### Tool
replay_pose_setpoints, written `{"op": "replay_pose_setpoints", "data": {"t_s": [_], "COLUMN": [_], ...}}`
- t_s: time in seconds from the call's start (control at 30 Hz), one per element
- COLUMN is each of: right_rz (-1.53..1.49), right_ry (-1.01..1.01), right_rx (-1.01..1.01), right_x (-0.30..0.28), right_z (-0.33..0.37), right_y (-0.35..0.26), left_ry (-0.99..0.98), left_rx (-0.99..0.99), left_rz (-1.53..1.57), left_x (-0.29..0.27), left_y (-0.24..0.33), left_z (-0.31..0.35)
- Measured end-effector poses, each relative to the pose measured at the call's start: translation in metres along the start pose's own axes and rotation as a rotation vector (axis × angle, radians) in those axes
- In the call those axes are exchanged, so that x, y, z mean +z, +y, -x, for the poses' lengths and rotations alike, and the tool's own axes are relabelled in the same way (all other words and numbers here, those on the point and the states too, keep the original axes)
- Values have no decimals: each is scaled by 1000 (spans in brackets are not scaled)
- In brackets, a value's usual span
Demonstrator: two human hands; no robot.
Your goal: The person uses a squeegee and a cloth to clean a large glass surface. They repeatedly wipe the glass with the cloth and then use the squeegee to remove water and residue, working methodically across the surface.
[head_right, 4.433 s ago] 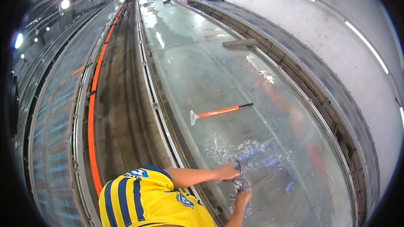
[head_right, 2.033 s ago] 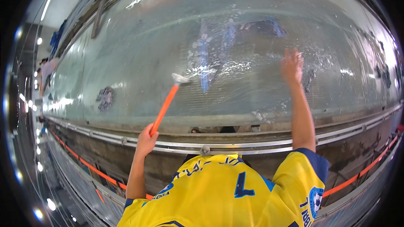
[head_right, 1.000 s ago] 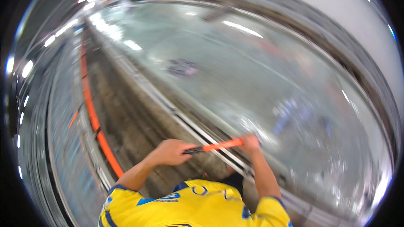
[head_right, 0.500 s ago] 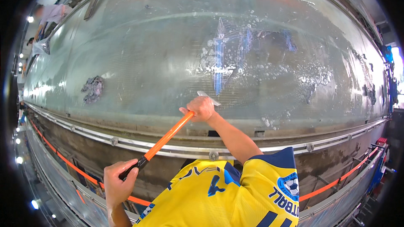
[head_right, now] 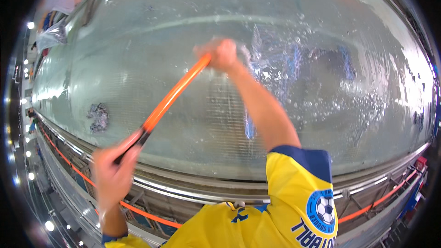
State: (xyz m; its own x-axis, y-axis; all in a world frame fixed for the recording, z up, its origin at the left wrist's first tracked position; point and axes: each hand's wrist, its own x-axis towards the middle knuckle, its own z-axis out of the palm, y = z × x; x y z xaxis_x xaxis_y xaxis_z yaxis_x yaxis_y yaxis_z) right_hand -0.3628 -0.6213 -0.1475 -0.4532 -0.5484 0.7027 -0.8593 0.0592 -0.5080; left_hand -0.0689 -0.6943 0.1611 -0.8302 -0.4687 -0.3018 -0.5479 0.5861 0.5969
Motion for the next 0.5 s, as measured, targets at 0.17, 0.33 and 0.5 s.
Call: {"op": "replay_pose_setpoints", "data": {"t_s": [0.17, 0.33, 0.5], "right_rz": [98, 47, -51], "right_ry": [-281, -225, -398], "right_rx": [-3, 87, 111], "right_x": [14, 13, -57], "right_z": [-55, 51, 149], "right_y": [42, -66, -241], "left_ry": [129, 77, 51], "left_rx": [-31, -218, -368], "left_rz": [249, 316, 315], "left_x": [30, -2, -8], "left_y": [-15, -50, -86], "left_z": [-27, 74, 225]}}
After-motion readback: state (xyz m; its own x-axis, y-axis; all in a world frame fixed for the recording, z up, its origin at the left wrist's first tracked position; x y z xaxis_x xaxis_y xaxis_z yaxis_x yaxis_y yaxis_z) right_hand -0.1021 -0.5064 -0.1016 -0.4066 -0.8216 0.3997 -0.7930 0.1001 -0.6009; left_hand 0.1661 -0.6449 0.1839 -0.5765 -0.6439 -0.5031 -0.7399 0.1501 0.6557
